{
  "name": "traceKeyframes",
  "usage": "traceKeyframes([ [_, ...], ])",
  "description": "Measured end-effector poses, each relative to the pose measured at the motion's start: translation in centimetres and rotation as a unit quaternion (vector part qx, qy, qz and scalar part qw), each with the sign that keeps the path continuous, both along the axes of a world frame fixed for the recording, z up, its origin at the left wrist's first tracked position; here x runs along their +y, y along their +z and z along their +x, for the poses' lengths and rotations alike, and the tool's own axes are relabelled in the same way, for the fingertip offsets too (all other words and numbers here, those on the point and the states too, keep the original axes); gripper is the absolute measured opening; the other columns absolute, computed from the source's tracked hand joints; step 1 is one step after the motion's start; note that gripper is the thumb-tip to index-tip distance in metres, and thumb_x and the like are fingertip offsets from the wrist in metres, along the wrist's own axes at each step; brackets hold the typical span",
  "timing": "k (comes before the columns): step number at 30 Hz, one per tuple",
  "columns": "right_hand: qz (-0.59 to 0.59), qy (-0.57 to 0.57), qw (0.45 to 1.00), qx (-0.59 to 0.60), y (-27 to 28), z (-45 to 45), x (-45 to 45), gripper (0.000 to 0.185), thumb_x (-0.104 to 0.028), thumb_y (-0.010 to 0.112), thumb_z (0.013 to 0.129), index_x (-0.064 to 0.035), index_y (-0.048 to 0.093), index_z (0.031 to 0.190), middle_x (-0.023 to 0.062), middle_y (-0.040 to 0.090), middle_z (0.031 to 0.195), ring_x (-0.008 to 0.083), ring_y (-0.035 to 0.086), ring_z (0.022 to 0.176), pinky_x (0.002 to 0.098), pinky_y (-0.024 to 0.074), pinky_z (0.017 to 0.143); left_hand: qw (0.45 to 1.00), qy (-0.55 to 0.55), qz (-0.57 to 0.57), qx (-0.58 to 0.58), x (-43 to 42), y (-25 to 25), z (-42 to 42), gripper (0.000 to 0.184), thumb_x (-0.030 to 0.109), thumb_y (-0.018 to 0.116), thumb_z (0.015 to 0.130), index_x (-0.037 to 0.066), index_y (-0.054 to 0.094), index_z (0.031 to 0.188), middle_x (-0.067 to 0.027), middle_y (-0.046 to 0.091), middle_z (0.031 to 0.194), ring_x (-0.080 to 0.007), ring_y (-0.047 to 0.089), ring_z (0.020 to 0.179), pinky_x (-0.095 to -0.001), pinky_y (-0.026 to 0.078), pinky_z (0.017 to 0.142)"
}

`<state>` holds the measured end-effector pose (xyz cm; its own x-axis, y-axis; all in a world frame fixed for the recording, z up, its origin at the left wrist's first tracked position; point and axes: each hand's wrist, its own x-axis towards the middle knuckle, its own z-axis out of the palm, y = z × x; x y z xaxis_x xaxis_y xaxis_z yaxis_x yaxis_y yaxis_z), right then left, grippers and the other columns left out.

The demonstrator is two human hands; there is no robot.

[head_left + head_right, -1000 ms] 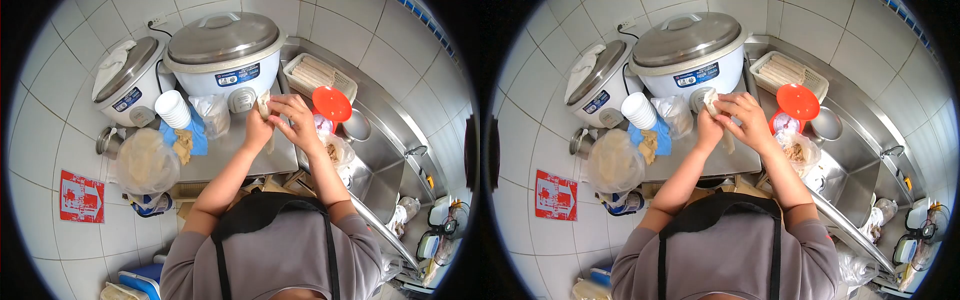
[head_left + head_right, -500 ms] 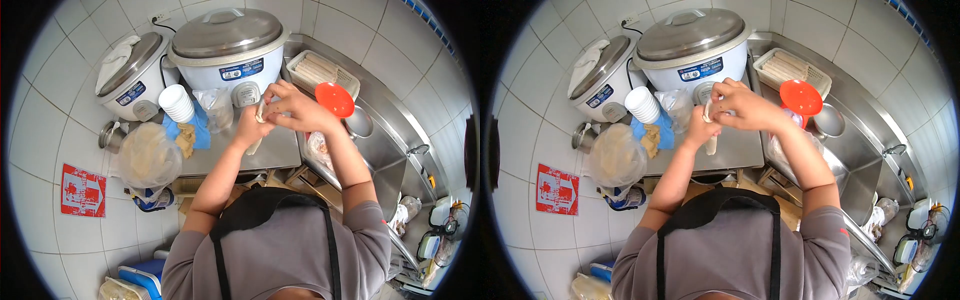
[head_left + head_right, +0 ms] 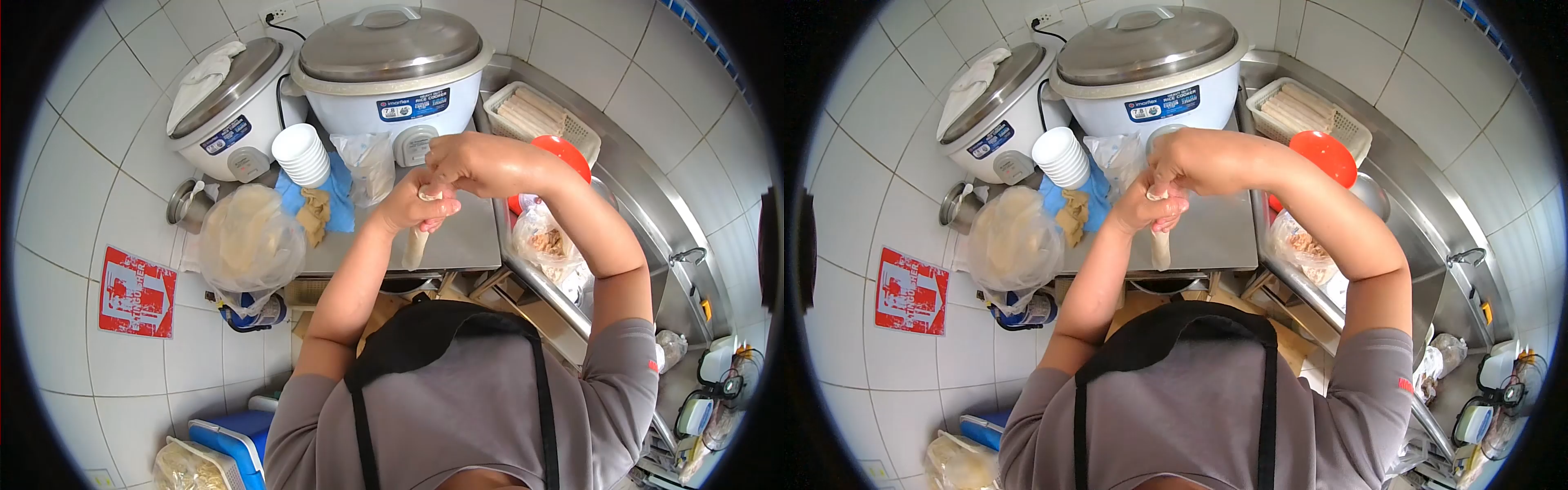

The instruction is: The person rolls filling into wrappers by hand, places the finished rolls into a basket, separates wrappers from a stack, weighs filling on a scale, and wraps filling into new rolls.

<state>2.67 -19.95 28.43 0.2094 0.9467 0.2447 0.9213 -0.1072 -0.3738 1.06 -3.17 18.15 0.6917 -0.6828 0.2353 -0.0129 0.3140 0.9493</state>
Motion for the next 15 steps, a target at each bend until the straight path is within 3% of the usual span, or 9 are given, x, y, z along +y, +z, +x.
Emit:
traceKeyframes([
  [5,-0.071,-0.035,0.994,0.068,0.8,0.8,1.5,0.017,0.005,0.063,0.064,-0.0026,0.067,0.079,0.0064,0.056,0.07,0.024,0.054,0.078,0.0325,0.0447,0.065,0.997,0.047,0.049,-0.031,-0.5,0.6,-0.2,0.01,0.003,0.058,0.077,0.002,0.05,0.07,-0.0004,0.043,0.046,-0.0075,0.039,0.034,-0.0224,0.034,0.035],
  [8,-0.049,-0.047,0.997,0.039,0.1,1.3,2.4,0.007,0.001,0.063,0.064,-0.0028,0.063,0.07,0.0052,0.055,0.068,0.0231,0.053,0.077,0.0326,0.044,0.063,0.998,0.068,0.009,0.006,-0.6,0.6,-0.2,0.016,0.009,0.062,0.078,0.005,0.051,0.067,0.001,0.046,0.051,-0.0057,0.04,0.036,-0.0215,0.032,0.034],
  [11,-0.065,-0.052,0.995,-0.05,0.7,0.7,3.3,0.007,-0.002,0.063,0.062,-0.0041,0.056,0.062,0.0049,0.053,0.066,0.0233,0.051,0.076,0.0328,0.0429,0.062,0.996,0.091,0.019,-0.007,-0.3,0.3,0.0,0.008,0.004,0.059,0.078,0.003,0.052,0.075,0.0001,0.043,0.05,-0.0066,0.037,0.036,-0.0214,0.03,0.036],
  [15,-0.03,-0.091,0.981,-0.171,-0.5,0.7,4.5,0.01,-0.004,0.064,0.059,-0.0049,0.054,0.06,0.0042,0.053,0.067,0.0229,0.049,0.076,0.0328,0.0419,0.062,0.994,0.111,-0.008,0.0,0.4,-0.2,0.4,0.009,0.003,0.061,0.075,0.004,0.053,0.074,-0.0003,0.046,0.053,-0.0072,0.039,0.038,-0.0211,0.03,0.036],
])
